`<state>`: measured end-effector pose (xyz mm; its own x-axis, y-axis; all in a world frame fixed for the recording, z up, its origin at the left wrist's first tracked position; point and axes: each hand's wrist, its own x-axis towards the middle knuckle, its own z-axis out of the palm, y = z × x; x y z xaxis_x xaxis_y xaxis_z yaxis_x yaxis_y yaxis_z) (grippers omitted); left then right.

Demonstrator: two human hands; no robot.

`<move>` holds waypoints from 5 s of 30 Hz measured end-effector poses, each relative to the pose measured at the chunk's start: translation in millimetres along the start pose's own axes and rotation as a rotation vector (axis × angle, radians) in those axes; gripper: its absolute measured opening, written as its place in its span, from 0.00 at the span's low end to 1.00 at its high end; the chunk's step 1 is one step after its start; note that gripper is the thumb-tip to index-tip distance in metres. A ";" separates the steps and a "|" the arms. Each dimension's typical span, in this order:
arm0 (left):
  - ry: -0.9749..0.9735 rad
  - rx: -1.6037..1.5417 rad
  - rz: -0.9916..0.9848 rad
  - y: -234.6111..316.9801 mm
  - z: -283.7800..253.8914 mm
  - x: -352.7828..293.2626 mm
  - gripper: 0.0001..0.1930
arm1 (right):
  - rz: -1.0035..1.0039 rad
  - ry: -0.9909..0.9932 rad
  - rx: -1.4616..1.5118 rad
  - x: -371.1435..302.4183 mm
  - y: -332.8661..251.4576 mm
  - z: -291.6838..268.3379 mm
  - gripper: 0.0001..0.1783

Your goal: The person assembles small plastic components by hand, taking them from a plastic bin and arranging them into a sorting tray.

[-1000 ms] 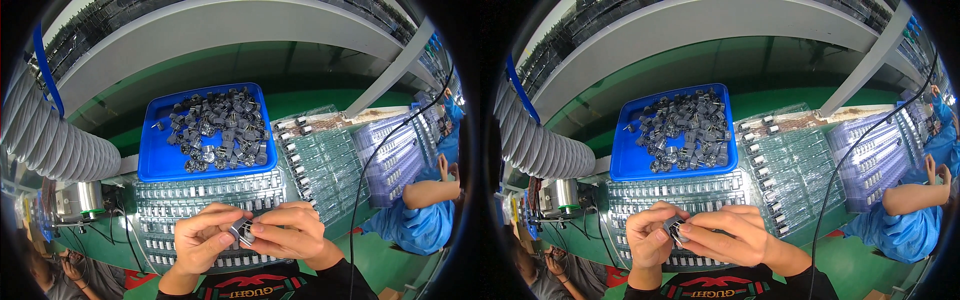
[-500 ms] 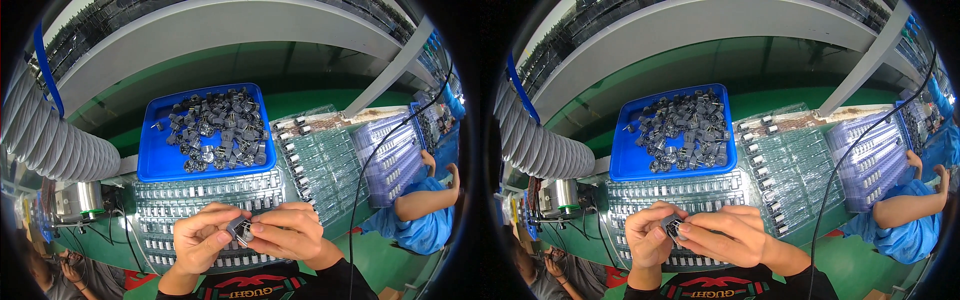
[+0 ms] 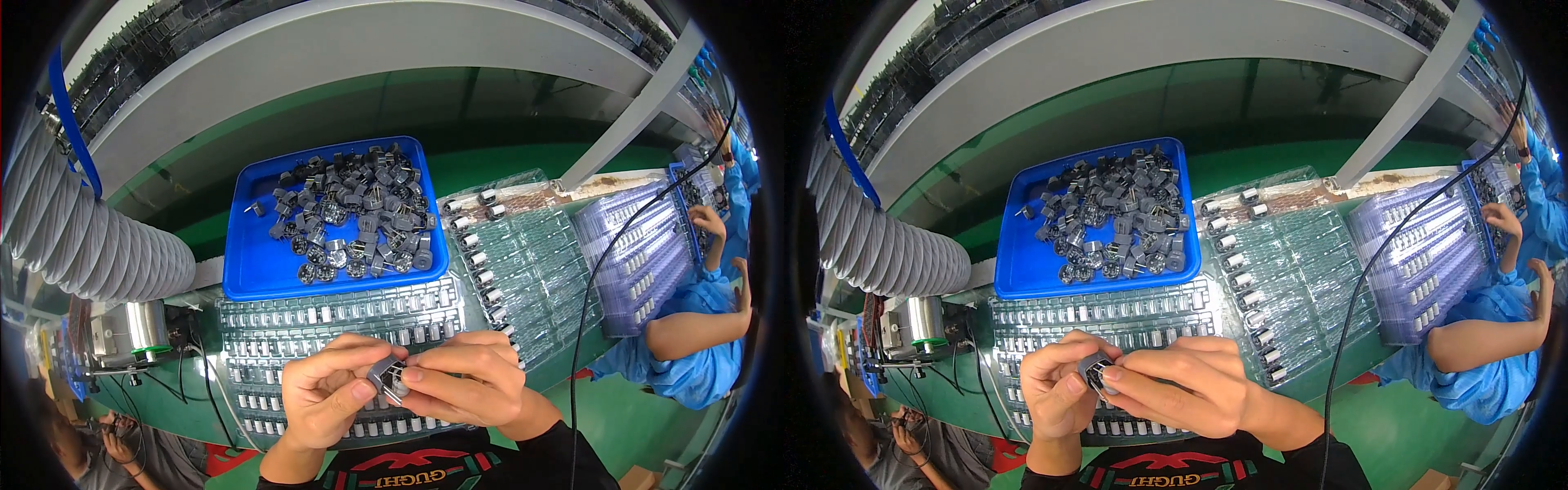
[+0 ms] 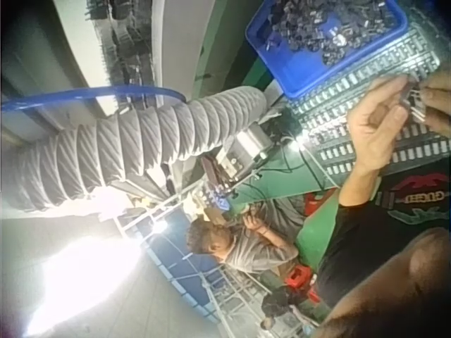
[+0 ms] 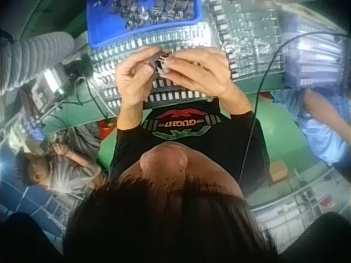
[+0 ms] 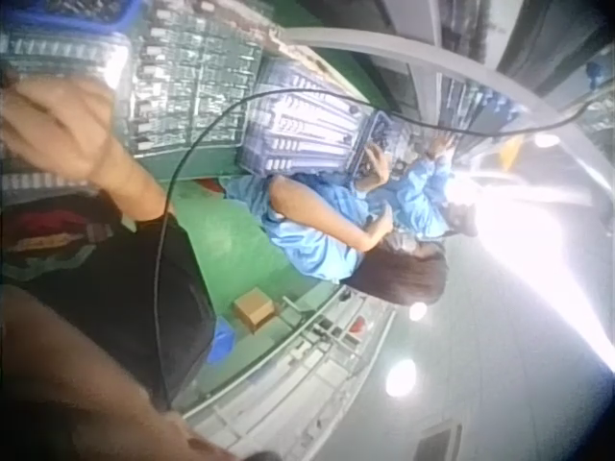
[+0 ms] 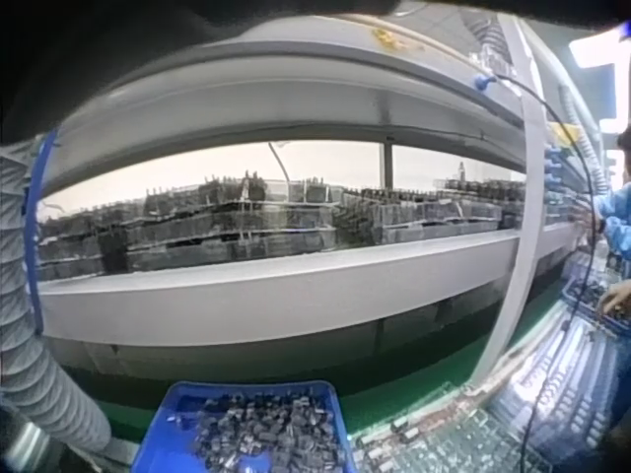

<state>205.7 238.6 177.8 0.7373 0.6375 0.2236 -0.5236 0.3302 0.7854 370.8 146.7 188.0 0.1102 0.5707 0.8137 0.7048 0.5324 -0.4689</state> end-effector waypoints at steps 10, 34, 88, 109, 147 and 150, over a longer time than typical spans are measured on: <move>0.181 0.194 -0.055 3.8 10.7 0.8 0.18 | -0.001 -0.053 -0.139 -0.8 -3.9 -2.0 0.17; 0.163 0.143 -0.098 2.3 15.5 0.8 0.19 | 0.025 -0.009 -0.090 -2.0 -6.8 -4.5 0.17; 0.140 0.311 -0.080 -11.3 10.9 8.7 0.14 | 0.124 -0.296 -0.016 6.0 11.1 -31.0 0.14; -0.055 0.733 -0.092 -11.9 5.8 13.5 0.14 | 0.628 -0.288 -0.477 -1.6 139.0 -103.0 0.06; -0.172 1.926 0.214 22.4 -124.2 156.3 0.20 | 0.136 -0.776 -0.425 -5.6 16.2 -3.7 0.03; -0.218 1.915 0.065 -3.6 -139.6 188.7 0.26 | 0.030 -0.713 -0.537 -25.8 16.9 18.3 0.03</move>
<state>287.2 454.9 136.6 0.8506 0.4810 0.2124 0.4345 -0.8705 0.2312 367.1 152.5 152.8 -0.2022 0.9280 0.3129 0.9616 0.2487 -0.1164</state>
